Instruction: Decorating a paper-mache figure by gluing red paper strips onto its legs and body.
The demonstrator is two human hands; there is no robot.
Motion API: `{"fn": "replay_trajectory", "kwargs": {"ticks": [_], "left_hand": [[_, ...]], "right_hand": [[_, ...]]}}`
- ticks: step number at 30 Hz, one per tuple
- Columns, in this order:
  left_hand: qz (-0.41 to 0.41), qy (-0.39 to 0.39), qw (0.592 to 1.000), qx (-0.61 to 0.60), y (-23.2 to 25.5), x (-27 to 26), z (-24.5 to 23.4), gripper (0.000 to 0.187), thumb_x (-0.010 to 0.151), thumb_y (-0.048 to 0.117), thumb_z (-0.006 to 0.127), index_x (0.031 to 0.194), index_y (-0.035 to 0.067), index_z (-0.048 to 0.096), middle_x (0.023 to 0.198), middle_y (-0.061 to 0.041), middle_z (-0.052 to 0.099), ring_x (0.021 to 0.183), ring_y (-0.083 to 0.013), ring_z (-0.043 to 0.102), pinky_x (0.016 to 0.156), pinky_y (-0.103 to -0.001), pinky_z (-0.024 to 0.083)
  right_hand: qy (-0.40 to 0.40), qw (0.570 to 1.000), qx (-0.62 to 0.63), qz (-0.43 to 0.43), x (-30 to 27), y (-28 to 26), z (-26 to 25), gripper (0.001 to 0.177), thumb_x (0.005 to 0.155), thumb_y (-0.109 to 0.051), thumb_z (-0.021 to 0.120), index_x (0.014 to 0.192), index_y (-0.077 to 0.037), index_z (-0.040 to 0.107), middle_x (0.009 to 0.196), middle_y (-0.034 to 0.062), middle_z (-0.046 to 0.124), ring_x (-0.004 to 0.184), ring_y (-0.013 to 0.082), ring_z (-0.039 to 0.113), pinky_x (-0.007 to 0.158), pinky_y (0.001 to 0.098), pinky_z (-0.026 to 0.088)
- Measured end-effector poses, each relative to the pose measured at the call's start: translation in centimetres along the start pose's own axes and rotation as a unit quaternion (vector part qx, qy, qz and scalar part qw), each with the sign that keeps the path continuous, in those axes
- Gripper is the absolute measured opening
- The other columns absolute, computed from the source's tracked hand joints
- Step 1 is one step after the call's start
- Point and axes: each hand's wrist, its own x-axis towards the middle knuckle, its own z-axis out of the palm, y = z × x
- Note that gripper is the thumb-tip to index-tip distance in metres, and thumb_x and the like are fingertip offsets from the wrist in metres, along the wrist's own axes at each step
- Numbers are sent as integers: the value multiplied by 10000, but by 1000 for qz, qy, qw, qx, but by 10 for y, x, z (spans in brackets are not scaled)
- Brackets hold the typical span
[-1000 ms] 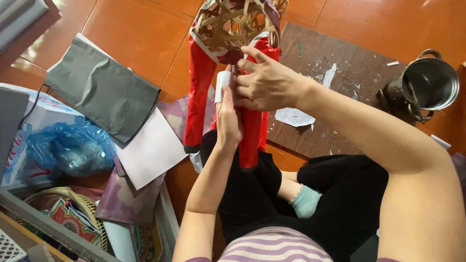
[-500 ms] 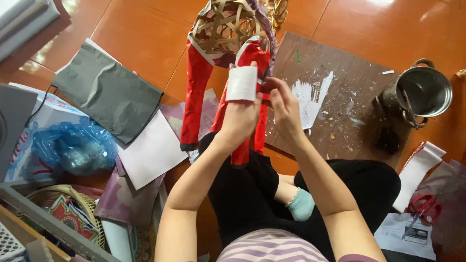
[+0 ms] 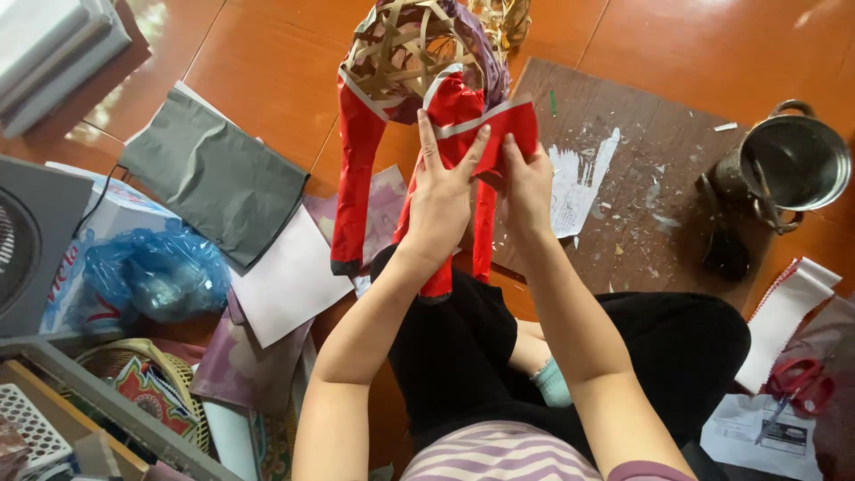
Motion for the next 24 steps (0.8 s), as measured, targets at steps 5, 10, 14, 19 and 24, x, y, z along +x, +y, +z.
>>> {"fn": "replay_trajectory", "kwargs": {"ticks": [5, 10, 14, 19, 24], "left_hand": [[12, 23, 979, -203, -6, -2, -31, 952, 1021, 318, 812, 1737, 477, 205, 1820, -277, -8, 1504, -693, 404, 1054, -769, 554], [-146, -46, 787, -597, -55, 8, 24, 1176, 970, 387, 890, 1767, 306, 29, 1773, -338, 227, 1530, -552, 447, 1117, -657, 549], [-218, -118, 701, -668, -28, 10, -7, 1135, 945, 465, 853, 1775, 265, 105, 1796, -275, 187, 1454, -463, 541, 986, -580, 638], [-178, -112, 713, -669, -37, 7, -6, 982, 1002, 486, 794, 1760, 297, 199, 1735, -320, 325, 1425, -457, 574, 994, -590, 636], [-184, -123, 668, -710, -43, 8, 12, 985, 1018, 296, 808, 1757, 333, 159, 1250, -313, 671, 791, -371, 813, 646, -469, 719]], "right_hand": [[-34, 998, 59, 18, 41, 44, -19, 198, 1051, -230, 783, 1168, -96, 697, 965, 153, 799, 727, 285, 826, 536, 431, 710], [-16, 999, 47, -19, 21, 26, 4, 162, 1008, -193, 833, 1115, -97, 758, 919, 86, 804, 758, 204, 823, 608, 334, 707], [-3, 1000, 14, -25, 8, 14, -1, 117, 1020, -238, 830, 1068, -158, 760, 881, 21, 792, 734, 128, 775, 614, 234, 612], [21, 999, 24, -28, 7, 8, -13, 122, 1030, -238, 812, 1024, -140, 740, 846, 35, 779, 685, 157, 789, 589, 246, 617], [20, 998, 12, 54, 5, 28, -4, 227, 1076, -286, 739, 1207, -101, 727, 924, 57, 794, 757, 176, 802, 598, 309, 664]]}}
